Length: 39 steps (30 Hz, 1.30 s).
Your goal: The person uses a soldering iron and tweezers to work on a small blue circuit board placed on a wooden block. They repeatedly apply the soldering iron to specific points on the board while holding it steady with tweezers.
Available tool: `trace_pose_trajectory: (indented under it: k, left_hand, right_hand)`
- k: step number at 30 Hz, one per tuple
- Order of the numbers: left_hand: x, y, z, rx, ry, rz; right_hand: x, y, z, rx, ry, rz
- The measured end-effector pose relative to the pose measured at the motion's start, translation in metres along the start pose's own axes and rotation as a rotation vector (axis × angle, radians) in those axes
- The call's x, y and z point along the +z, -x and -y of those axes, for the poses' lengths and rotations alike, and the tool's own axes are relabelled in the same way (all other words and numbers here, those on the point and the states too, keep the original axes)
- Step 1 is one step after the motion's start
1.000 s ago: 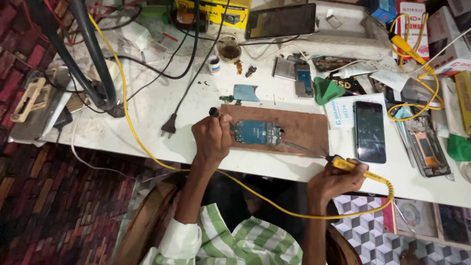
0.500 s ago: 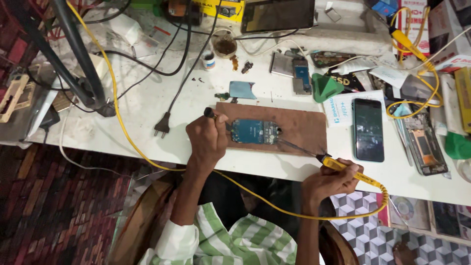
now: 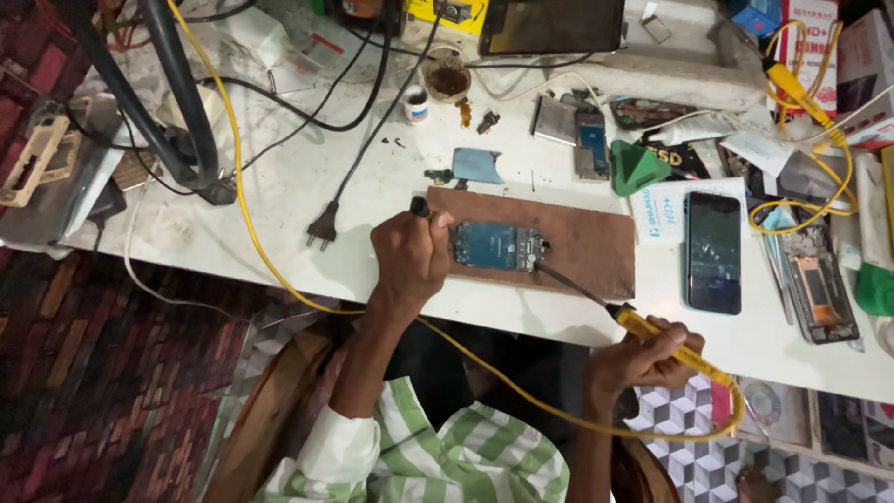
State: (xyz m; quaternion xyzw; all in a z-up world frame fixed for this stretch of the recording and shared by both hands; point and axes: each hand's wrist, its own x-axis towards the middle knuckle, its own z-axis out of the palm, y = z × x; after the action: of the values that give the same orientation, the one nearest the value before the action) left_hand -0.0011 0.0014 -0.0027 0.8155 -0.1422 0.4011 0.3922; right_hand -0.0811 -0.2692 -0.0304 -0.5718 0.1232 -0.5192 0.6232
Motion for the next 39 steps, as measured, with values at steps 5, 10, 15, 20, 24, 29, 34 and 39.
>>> trace_pose_trajectory:
  k: [5, 10, 15, 20, 24, 29, 34, 39]
  left_hand:
    - [0.000, -0.001, 0.000, 0.009, 0.044, 0.013]
    - [-0.003, -0.004, -0.003, 0.005, 0.049, 0.021]
    - [-0.008, -0.009, -0.008, -0.020, 0.066, 0.047]
    - [-0.011, -0.013, -0.012, -0.013, 0.083, 0.050]
    - [-0.009, -0.010, -0.009, 0.015, 0.074, 0.023]
    - [-0.007, -0.002, -0.007, 0.036, 0.086, -0.116]
    - [-0.018, -0.007, -0.012, 0.083, 0.054, -0.204]
    - [-0.038, -0.013, -0.034, 0.116, -0.022, 0.033]
  right_hand:
    - [0.000, 0.008, 0.024, -0.337, 0.353, 0.173]
    - [0.010, 0.013, 0.044, -0.531, 0.501, 0.316]
    - [0.030, 0.013, 0.058, -0.513, 0.517, 0.280]
    - [0.052, 0.015, 0.081, -0.505, 0.591, 0.290]
    - [0.066, 0.010, 0.099, -0.606, 0.722, 0.335]
    - [0.073, 0.003, 0.108, -0.517, 0.753, 0.307]
    - [0.072, 0.006, 0.102, -0.506, 0.756, 0.224]
    - [0.071, 0.008, 0.104, -0.537, 0.795, 0.230]
